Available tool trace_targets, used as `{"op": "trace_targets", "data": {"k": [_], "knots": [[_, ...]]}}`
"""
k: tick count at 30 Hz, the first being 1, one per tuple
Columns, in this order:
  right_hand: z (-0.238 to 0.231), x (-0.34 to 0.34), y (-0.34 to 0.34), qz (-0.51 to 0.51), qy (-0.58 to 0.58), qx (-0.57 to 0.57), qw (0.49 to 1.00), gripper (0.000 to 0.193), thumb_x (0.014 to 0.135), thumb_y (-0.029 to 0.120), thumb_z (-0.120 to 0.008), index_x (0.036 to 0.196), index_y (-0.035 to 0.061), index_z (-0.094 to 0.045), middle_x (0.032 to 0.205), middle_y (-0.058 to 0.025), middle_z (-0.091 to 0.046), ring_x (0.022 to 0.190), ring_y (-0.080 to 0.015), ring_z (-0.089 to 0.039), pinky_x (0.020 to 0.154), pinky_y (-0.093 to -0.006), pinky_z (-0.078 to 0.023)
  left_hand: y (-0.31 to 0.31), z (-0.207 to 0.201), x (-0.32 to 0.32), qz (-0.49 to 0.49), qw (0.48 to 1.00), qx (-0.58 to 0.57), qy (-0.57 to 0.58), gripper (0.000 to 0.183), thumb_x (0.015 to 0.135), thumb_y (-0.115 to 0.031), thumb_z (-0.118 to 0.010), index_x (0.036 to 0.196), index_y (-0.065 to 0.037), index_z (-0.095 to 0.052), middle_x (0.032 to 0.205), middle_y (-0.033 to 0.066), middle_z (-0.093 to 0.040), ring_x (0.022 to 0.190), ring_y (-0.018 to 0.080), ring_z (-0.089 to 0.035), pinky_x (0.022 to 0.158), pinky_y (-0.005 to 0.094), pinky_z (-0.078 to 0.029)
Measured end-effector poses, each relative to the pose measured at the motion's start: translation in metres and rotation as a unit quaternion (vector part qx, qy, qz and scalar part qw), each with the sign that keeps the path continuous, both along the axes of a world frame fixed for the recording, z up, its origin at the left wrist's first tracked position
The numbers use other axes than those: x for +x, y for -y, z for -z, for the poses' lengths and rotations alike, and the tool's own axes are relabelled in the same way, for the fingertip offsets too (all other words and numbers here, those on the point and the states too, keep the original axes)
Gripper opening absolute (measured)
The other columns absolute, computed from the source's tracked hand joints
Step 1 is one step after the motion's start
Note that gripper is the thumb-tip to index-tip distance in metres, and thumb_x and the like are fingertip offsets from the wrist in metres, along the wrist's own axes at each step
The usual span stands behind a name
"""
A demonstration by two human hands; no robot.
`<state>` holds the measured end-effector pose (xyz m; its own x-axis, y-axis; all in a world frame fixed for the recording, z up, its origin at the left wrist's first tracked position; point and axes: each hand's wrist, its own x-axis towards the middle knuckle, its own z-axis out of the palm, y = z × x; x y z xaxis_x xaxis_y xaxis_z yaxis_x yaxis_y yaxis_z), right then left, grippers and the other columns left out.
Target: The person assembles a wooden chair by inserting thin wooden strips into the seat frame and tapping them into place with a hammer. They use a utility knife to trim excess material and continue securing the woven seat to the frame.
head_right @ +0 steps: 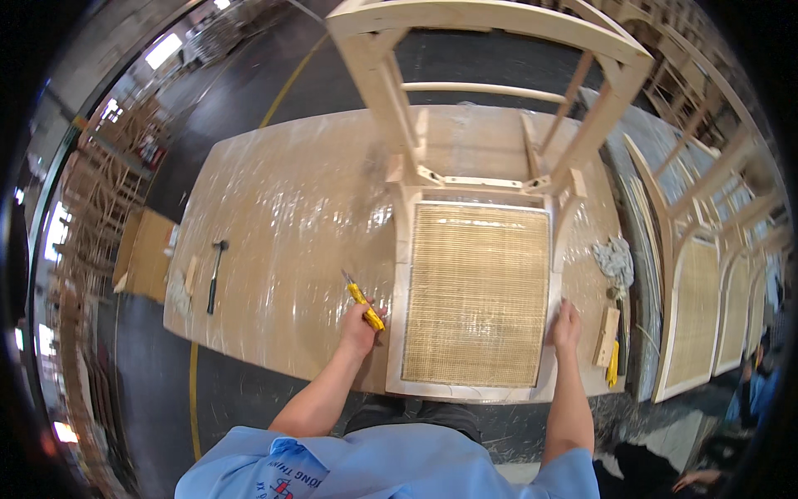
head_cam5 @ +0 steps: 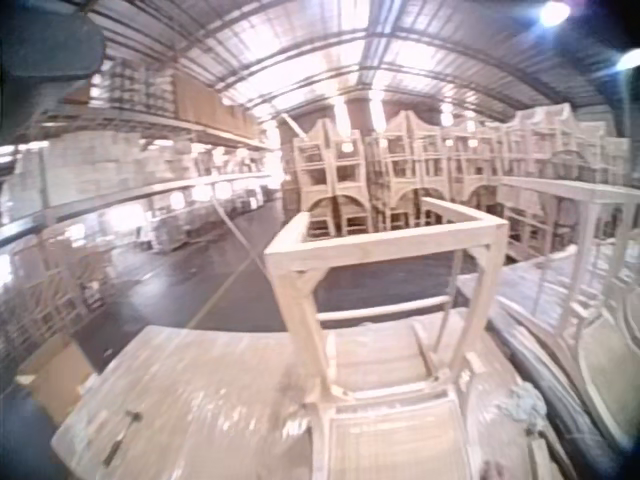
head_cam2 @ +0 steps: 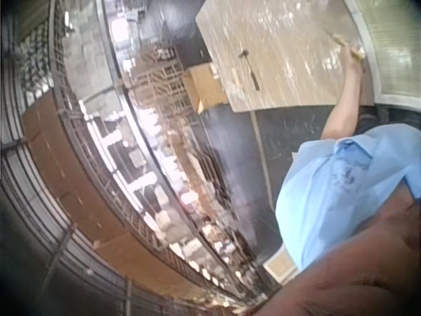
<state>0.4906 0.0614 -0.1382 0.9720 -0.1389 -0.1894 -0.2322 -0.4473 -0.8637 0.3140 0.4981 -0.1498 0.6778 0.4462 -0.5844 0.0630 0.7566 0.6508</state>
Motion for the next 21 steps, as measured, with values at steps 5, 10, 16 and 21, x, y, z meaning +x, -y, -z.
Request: {"op": "trace_targets", "data": {"k": [5, 10, 16, 21], "knots": [[0.010, 0.024, -0.017, 0.097, -0.052, 0.138, 0.984, 0.059, 0.108, 0.044, -0.041, 0.139, -0.0049, -0.053, 0.134, -0.0197, -0.061, 0.121, -0.0264, -0.059, 0.105, -0.0376, -0.044, 0.006, 0.010, 0.050, -0.030, 0.998, -0.030, 0.035, 0.027, 0.092, -0.016, -0.054, 0.117, -0.004, -0.056, 0.107, 0.0098, -0.060, 0.100, 0.0294, -0.063, 0.087, 0.0458, -0.053], [-0.003, 0.016, -0.033, 0.116, -0.037, -0.015, 0.992, 0.061, 0.106, 0.048, -0.043, 0.116, -0.0084, -0.066, 0.109, -0.0207, -0.070, 0.106, -0.0251, -0.063, 0.095, -0.0383, -0.047, 0.011, 0.029, 0.065, -0.081, 0.993, -0.072, 0.042, 0.022, 0.099, -0.019, -0.053, 0.115, -0.004, -0.055, 0.108, 0.0104, -0.060, 0.099, 0.0264, -0.061, 0.092, 0.0425, -0.051], [0.001, 0.007, -0.054, 0.092, -0.025, 0.064, 0.993, 0.056, 0.104, 0.048, -0.050, 0.105, -0.0033, -0.072, 0.103, -0.0178, -0.074, 0.099, -0.0217, -0.066, 0.089, -0.0369, -0.049, -0.007, 0.028, 0.068, -0.115, 0.992, -0.045, 0.015, 0.028, 0.104, -0.025, -0.046, 0.120, -0.004, -0.054, 0.110, 0.0098, -0.060, 0.103, 0.0239, -0.059, 0.097, 0.0408, -0.048], [0.017, 0.003, -0.069, 0.091, -0.043, 0.154, 0.983, 0.049, 0.106, 0.042, -0.051, 0.112, -0.0018, -0.072, 0.102, -0.0132, -0.074, 0.098, -0.0170, -0.063, 0.091, -0.0325, -0.049, -0.014, 0.014, 0.051, -0.151, 0.988, -0.008, -0.027, 0.029, 0.104, -0.026, -0.045, 0.122, -0.004, -0.053, 0.112, 0.0100, -0.059, 0.102, 0.0240, -0.058, 0.095, 0.0406, -0.048]]}}
